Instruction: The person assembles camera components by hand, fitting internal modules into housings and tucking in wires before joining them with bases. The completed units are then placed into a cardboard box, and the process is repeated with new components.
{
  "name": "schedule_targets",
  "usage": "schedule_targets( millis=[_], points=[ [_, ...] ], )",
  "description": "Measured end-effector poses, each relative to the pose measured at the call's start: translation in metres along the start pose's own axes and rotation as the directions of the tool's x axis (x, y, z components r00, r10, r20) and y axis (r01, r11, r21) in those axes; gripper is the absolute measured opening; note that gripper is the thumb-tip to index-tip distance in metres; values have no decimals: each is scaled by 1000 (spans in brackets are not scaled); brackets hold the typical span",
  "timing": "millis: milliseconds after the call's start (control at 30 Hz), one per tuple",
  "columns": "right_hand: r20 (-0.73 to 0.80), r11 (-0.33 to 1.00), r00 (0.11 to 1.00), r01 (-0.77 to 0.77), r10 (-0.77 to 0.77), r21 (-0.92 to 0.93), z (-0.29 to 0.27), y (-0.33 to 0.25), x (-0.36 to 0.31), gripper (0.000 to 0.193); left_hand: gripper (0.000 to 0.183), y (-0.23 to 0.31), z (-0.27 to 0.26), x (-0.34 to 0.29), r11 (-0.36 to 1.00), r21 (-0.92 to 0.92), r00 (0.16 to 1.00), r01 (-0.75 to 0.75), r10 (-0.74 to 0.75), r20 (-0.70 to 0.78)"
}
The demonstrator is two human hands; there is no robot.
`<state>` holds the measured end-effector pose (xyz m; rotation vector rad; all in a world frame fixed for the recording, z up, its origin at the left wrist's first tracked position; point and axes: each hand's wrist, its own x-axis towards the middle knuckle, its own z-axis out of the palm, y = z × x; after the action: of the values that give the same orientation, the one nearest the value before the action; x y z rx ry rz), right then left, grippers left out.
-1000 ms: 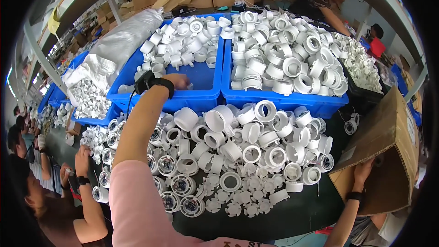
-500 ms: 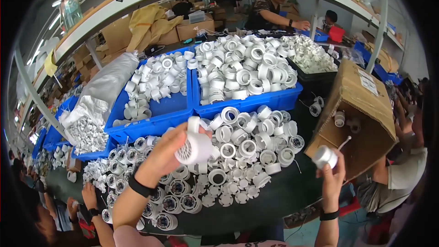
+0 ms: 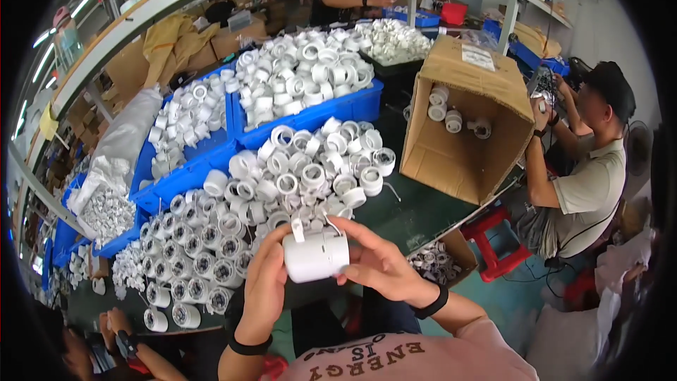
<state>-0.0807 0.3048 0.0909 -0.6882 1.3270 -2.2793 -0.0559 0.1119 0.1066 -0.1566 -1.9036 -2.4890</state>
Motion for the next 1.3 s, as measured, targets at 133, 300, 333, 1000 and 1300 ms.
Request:
schedule_targets(
  millis=[133,300,333,1000,1300],
  points=[
    [102,732,953,286,-286,-619,6,7,-3,70,37,-21,9,3,937,279,965,-211,244,-90],
    [71,724,934,318,-350,-612,2,23,-3,65,37,-42,12,4,909,188,898,-373,404,-173],
    [70,704,929,323,-363,-632,3,24,-4,65,37,-44,10,3,869,234,868,-436,475,-143],
    [99,403,917,264,-386,-877,24,37,4,60,50,-49,-11,-25,984,78,986,-161,164,-37],
    [102,515,960,228,-262,-826,6,52,-11,49,36,-39,-96,-123,995,46,769,91,-40,-638]
  ],
)
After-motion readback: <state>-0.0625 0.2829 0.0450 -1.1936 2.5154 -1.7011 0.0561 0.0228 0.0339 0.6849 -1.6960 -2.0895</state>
